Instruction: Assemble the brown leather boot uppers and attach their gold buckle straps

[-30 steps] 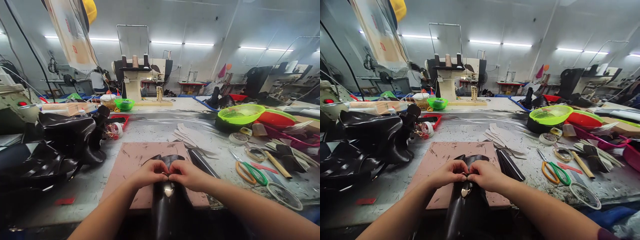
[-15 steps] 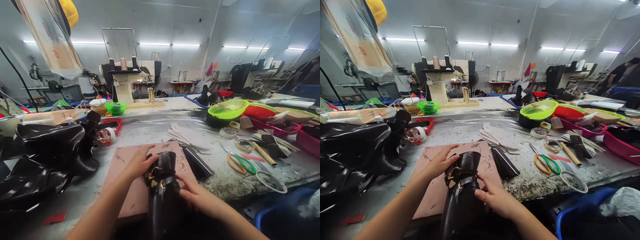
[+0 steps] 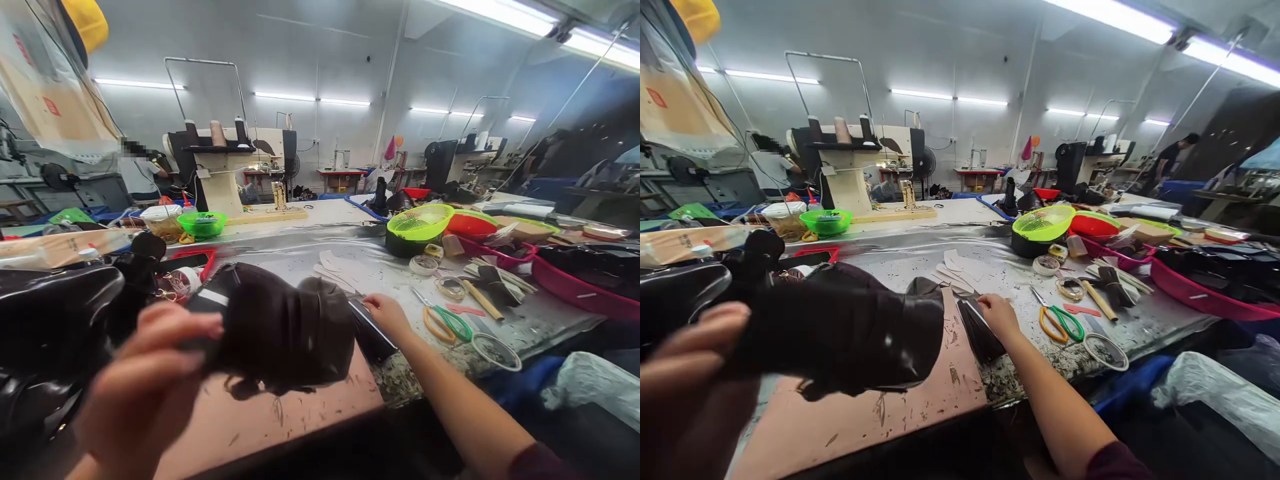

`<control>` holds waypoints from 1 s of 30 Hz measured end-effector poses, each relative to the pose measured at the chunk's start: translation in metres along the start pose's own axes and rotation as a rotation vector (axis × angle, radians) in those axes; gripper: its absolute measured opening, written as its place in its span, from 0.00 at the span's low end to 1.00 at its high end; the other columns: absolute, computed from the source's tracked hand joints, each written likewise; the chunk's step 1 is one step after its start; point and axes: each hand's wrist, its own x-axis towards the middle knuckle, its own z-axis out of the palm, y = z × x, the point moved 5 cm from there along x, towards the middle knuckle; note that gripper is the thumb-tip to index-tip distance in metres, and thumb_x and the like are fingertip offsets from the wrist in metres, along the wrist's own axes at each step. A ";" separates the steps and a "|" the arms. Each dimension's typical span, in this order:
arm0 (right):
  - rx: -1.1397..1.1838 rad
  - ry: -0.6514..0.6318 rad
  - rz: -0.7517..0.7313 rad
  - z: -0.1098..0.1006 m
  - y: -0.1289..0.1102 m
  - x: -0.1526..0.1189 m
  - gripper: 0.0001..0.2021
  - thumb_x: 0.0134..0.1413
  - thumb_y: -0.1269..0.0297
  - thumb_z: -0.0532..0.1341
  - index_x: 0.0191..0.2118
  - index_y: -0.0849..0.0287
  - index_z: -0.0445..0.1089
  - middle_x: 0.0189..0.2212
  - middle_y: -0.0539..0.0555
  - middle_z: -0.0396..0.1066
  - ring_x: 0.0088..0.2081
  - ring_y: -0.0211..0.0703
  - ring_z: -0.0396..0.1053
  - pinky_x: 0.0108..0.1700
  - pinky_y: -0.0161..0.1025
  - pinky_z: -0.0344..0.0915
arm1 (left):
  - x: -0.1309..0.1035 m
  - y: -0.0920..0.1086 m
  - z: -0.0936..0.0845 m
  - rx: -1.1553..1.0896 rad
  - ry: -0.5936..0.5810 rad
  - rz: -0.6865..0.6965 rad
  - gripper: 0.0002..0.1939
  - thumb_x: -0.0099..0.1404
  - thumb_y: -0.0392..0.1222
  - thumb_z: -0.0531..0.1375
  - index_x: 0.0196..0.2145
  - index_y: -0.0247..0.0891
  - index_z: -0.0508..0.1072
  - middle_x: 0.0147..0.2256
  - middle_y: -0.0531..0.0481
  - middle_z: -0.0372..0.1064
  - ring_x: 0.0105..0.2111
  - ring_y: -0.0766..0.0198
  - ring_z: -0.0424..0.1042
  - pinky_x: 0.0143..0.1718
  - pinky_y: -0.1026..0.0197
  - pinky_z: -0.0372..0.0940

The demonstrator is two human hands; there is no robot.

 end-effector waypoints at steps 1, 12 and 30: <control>-0.021 -0.006 0.009 0.008 0.007 0.008 0.08 0.48 0.67 0.56 0.32 0.61 0.72 0.33 0.56 0.73 0.39 0.46 0.68 0.42 0.40 0.60 | -0.018 -0.005 0.010 0.033 -0.049 0.054 0.06 0.56 0.45 0.57 0.23 0.49 0.71 0.44 0.65 0.71 0.43 0.57 0.69 0.47 0.50 0.57; -0.089 0.016 0.167 0.023 0.025 0.021 0.06 0.47 0.67 0.57 0.29 0.61 0.71 0.30 0.59 0.73 0.35 0.50 0.69 0.35 0.40 0.59 | -0.087 -0.050 0.072 0.290 -0.824 -0.041 0.34 0.46 0.31 0.56 0.53 0.45 0.62 0.57 0.49 0.56 0.56 0.51 0.57 0.57 0.49 0.50; 0.357 -0.424 -0.796 0.011 -0.158 -0.152 0.01 0.53 0.67 0.56 0.32 0.56 0.64 0.26 0.50 0.68 0.28 0.36 0.66 0.30 0.32 0.63 | -0.044 0.021 0.062 -0.203 -0.356 -0.432 0.10 0.59 0.45 0.54 0.28 0.38 0.70 0.28 0.52 0.67 0.30 0.65 0.65 0.33 0.65 0.60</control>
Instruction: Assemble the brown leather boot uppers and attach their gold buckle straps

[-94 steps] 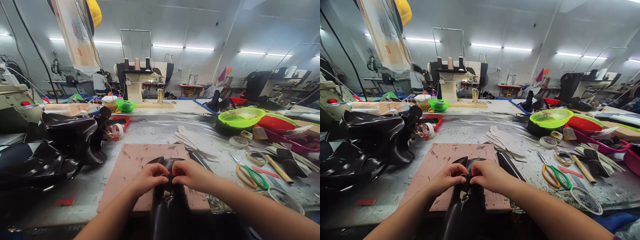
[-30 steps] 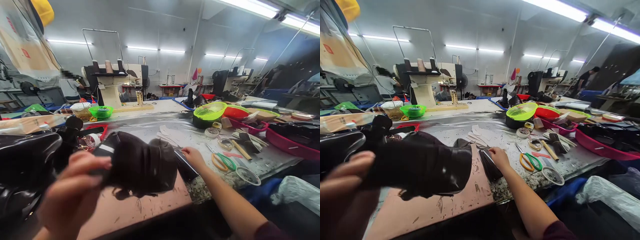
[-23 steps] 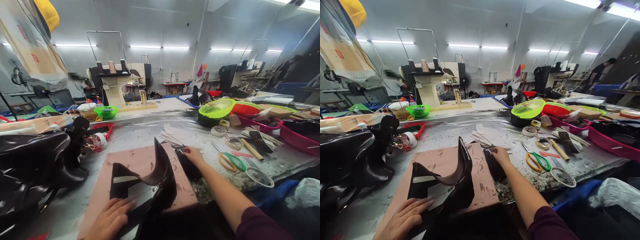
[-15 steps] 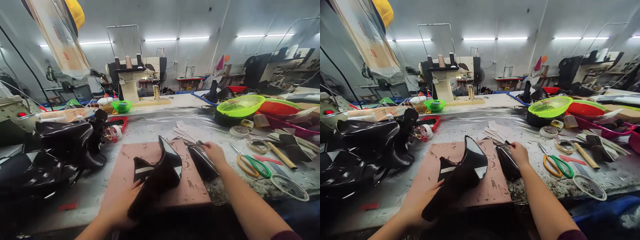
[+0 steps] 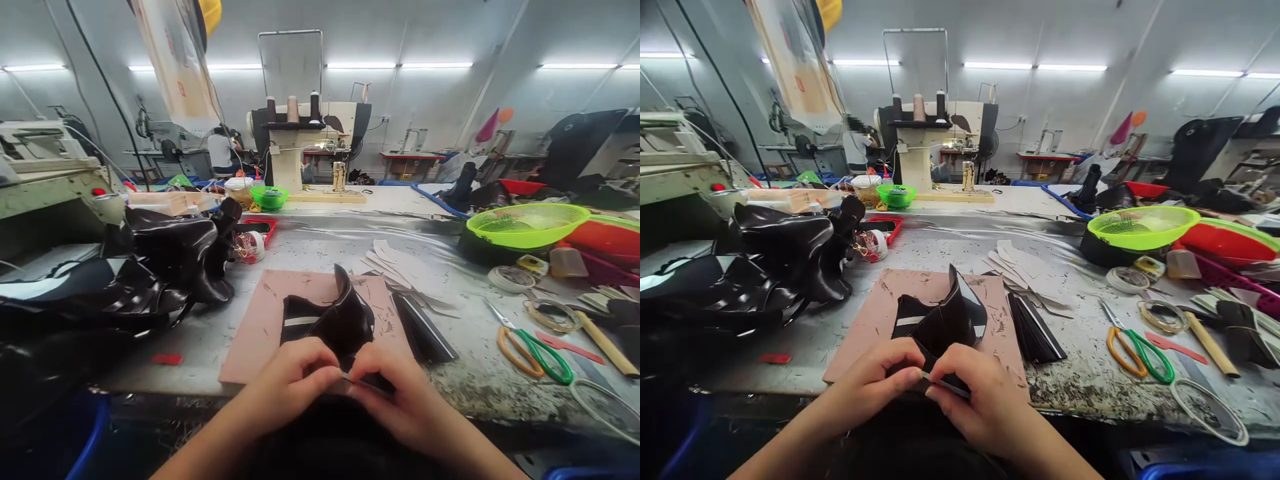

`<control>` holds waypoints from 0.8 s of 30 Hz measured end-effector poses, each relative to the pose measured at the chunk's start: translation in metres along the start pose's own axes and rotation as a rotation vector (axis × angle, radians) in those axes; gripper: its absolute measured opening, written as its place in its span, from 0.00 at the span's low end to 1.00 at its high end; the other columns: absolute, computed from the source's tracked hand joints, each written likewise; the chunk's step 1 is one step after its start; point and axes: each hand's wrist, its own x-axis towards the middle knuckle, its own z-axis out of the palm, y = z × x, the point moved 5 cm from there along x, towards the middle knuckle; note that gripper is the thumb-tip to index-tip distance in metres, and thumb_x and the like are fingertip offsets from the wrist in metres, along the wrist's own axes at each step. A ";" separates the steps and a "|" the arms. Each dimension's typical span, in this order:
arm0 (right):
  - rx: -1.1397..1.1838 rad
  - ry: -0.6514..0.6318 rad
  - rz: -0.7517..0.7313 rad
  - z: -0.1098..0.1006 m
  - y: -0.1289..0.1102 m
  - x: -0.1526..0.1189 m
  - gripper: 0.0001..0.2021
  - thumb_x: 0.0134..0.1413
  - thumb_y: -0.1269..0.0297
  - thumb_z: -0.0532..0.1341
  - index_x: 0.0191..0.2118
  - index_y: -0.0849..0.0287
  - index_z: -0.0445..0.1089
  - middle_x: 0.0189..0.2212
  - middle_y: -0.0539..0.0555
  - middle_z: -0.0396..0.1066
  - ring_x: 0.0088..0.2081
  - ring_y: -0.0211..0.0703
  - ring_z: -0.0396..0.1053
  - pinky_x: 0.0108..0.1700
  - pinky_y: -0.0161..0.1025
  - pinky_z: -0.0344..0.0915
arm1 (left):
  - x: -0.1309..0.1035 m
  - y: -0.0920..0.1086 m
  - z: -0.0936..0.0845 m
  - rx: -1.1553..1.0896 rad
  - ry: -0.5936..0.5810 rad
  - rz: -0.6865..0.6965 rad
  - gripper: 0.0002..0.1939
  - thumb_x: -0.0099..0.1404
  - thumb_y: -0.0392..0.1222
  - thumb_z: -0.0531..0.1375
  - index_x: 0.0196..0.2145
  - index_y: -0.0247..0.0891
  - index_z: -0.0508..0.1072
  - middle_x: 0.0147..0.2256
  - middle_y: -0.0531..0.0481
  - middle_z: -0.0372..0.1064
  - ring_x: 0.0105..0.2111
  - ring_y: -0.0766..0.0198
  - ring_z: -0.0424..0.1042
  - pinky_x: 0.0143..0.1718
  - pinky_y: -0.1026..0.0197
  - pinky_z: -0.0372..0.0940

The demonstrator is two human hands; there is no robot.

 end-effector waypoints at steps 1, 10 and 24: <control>0.000 0.006 -0.021 0.002 -0.003 0.001 0.02 0.54 0.68 0.56 0.33 0.56 0.64 0.27 0.50 0.68 0.28 0.36 0.66 0.30 0.32 0.63 | 0.002 0.001 0.007 -0.079 0.002 -0.014 0.10 0.59 0.45 0.54 0.27 0.37 0.69 0.26 0.52 0.65 0.28 0.66 0.64 0.31 0.66 0.59; -0.342 0.300 -0.188 0.000 -0.019 -0.011 0.05 0.53 0.71 0.57 0.34 0.56 0.69 0.37 0.56 0.73 0.36 0.42 0.71 0.36 0.37 0.68 | 0.005 -0.011 0.025 -0.300 0.116 -0.036 0.14 0.56 0.46 0.55 0.19 0.35 0.65 0.20 0.54 0.57 0.22 0.68 0.57 0.26 0.65 0.54; -0.346 0.322 -0.250 0.002 -0.023 -0.014 0.04 0.53 0.74 0.58 0.33 0.57 0.66 0.34 0.54 0.73 0.34 0.39 0.69 0.36 0.39 0.65 | 0.005 -0.024 0.042 -0.623 0.130 -0.157 0.10 0.49 0.44 0.59 0.21 0.36 0.63 0.17 0.58 0.54 0.18 0.72 0.51 0.20 0.67 0.47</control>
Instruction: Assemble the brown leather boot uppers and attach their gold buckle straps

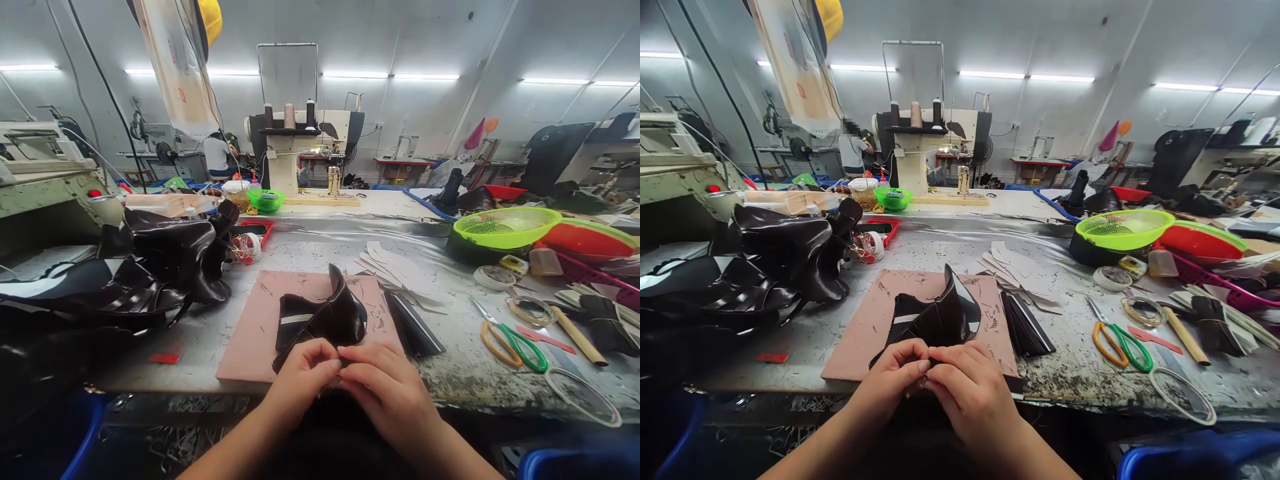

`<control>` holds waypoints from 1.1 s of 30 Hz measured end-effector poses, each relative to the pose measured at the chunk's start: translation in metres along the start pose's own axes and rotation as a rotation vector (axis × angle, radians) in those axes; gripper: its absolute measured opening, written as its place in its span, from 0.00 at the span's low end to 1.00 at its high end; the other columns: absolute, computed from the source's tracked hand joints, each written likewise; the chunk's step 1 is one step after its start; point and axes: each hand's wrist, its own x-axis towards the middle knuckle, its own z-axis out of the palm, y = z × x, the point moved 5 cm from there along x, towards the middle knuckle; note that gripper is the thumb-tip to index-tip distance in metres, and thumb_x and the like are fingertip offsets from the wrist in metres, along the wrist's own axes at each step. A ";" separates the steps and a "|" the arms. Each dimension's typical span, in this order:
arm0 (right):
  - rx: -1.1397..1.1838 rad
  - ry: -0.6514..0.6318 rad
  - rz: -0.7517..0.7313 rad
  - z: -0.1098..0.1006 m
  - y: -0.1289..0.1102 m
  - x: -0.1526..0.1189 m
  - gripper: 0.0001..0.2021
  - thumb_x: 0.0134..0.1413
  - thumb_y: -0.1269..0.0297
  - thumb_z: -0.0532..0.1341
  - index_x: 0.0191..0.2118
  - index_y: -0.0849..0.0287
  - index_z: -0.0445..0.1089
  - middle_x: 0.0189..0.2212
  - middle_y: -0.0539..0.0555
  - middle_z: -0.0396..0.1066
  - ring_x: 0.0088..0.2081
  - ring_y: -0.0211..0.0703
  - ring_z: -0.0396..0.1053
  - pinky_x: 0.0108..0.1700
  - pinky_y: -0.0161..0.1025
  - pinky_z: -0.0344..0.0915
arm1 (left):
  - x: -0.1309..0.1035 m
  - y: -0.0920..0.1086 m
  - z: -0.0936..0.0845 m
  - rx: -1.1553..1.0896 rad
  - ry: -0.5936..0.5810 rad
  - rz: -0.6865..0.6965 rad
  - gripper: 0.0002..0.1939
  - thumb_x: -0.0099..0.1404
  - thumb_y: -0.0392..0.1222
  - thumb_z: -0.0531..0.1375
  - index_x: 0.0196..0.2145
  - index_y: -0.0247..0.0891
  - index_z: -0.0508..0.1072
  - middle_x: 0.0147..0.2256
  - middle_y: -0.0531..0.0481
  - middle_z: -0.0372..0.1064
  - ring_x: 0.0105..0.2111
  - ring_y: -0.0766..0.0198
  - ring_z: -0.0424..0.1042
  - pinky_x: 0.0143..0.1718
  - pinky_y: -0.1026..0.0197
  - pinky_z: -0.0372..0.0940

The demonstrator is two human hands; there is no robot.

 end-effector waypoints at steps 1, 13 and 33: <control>-0.012 -0.005 -0.010 0.001 0.000 0.000 0.04 0.53 0.74 0.58 0.32 0.57 0.66 0.34 0.54 0.73 0.34 0.39 0.69 0.37 0.39 0.65 | 0.001 -0.004 0.001 -0.063 0.002 -0.045 0.10 0.48 0.43 0.59 0.21 0.36 0.62 0.16 0.58 0.54 0.17 0.73 0.50 0.19 0.68 0.45; 0.275 -0.132 0.190 0.015 0.020 -0.013 0.06 0.52 0.75 0.56 0.29 0.57 0.61 0.37 0.54 0.67 0.37 0.39 0.68 0.37 0.34 0.67 | 0.001 -0.009 0.006 -0.217 0.067 -0.097 0.09 0.43 0.39 0.59 0.14 0.35 0.60 0.12 0.59 0.52 0.14 0.75 0.48 0.17 0.68 0.41; 0.541 -0.896 0.402 0.006 0.043 -0.031 0.15 0.58 0.56 0.52 0.37 0.57 0.73 0.35 0.56 0.74 0.38 0.44 0.71 0.41 0.38 0.66 | -0.058 0.024 -0.168 -0.175 0.959 0.210 0.14 0.32 0.35 0.65 0.21 0.36 0.67 0.20 0.58 0.67 0.16 0.70 0.66 0.18 0.69 0.63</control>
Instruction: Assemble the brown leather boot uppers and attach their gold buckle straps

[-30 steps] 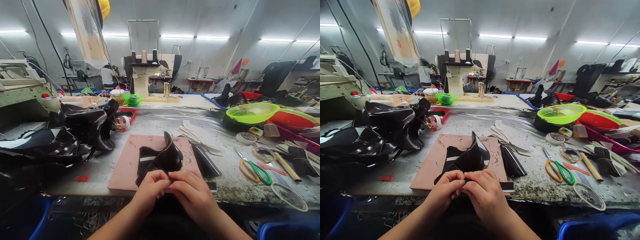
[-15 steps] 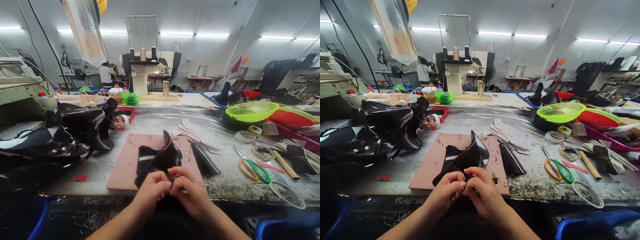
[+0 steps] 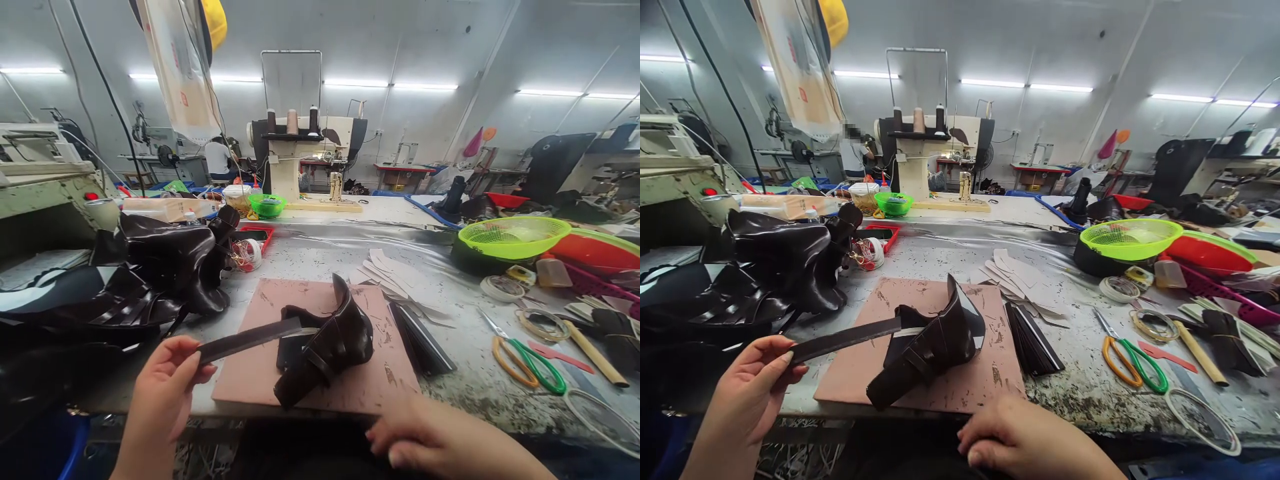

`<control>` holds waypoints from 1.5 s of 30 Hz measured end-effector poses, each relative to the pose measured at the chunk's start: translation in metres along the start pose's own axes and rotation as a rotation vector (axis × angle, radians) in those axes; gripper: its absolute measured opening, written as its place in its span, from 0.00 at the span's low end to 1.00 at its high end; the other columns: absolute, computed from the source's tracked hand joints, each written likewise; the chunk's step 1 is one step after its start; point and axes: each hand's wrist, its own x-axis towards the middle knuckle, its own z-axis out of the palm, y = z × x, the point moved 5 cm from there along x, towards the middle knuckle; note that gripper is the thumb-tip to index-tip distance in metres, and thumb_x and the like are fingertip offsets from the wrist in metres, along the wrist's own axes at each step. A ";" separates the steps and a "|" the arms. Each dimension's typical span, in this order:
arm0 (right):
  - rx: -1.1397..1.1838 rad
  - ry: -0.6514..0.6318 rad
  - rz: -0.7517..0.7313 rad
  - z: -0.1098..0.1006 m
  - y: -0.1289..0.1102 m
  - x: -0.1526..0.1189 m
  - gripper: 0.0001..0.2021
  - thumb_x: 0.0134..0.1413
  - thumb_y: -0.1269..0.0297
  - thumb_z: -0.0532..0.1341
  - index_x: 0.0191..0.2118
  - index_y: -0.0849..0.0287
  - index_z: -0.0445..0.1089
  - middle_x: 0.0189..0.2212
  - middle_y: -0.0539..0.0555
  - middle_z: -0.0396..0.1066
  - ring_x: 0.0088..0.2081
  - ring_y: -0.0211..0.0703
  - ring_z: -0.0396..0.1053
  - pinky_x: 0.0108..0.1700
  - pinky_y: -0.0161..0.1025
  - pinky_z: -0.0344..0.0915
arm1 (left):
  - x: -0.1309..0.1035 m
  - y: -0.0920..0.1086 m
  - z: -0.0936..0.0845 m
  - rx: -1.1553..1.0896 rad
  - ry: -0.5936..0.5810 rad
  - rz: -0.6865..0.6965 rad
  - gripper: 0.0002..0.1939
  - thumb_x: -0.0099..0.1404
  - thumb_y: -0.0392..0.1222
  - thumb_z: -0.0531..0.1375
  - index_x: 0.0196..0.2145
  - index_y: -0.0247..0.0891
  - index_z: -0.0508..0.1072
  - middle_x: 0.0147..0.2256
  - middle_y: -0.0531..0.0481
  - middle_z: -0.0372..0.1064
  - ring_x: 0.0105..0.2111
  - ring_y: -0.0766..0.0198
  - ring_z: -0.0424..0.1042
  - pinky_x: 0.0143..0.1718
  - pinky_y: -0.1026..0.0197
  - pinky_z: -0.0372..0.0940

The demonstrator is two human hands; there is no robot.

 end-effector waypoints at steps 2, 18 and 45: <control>-0.195 0.142 -0.073 -0.015 -0.017 0.029 0.17 0.60 0.58 0.47 0.38 0.57 0.72 0.34 0.56 0.72 0.38 0.42 0.69 0.42 0.38 0.65 | 0.005 -0.015 -0.005 0.020 0.032 -0.079 0.17 0.31 0.37 0.66 0.25 0.36 0.71 0.21 0.56 0.69 0.17 0.68 0.67 0.18 0.68 0.64; -0.856 0.208 -0.360 0.015 -0.035 0.101 0.07 0.55 0.63 0.55 0.39 0.57 0.67 0.35 0.52 0.70 0.41 0.44 0.66 0.54 0.47 0.54 | -0.031 -0.074 0.037 0.006 -0.364 -0.430 0.16 0.42 0.37 0.65 0.32 0.32 0.72 0.26 0.48 0.73 0.23 0.65 0.73 0.24 0.68 0.64; -0.647 0.438 -0.214 0.035 -0.033 0.090 0.11 0.57 0.70 0.49 0.25 0.60 0.61 0.22 0.49 0.64 0.24 0.37 0.58 0.33 0.38 0.49 | -0.077 -0.069 0.056 -0.041 -0.585 -0.278 0.14 0.46 0.34 0.62 0.34 0.39 0.76 0.36 0.49 0.73 0.40 0.59 0.69 0.43 0.61 0.62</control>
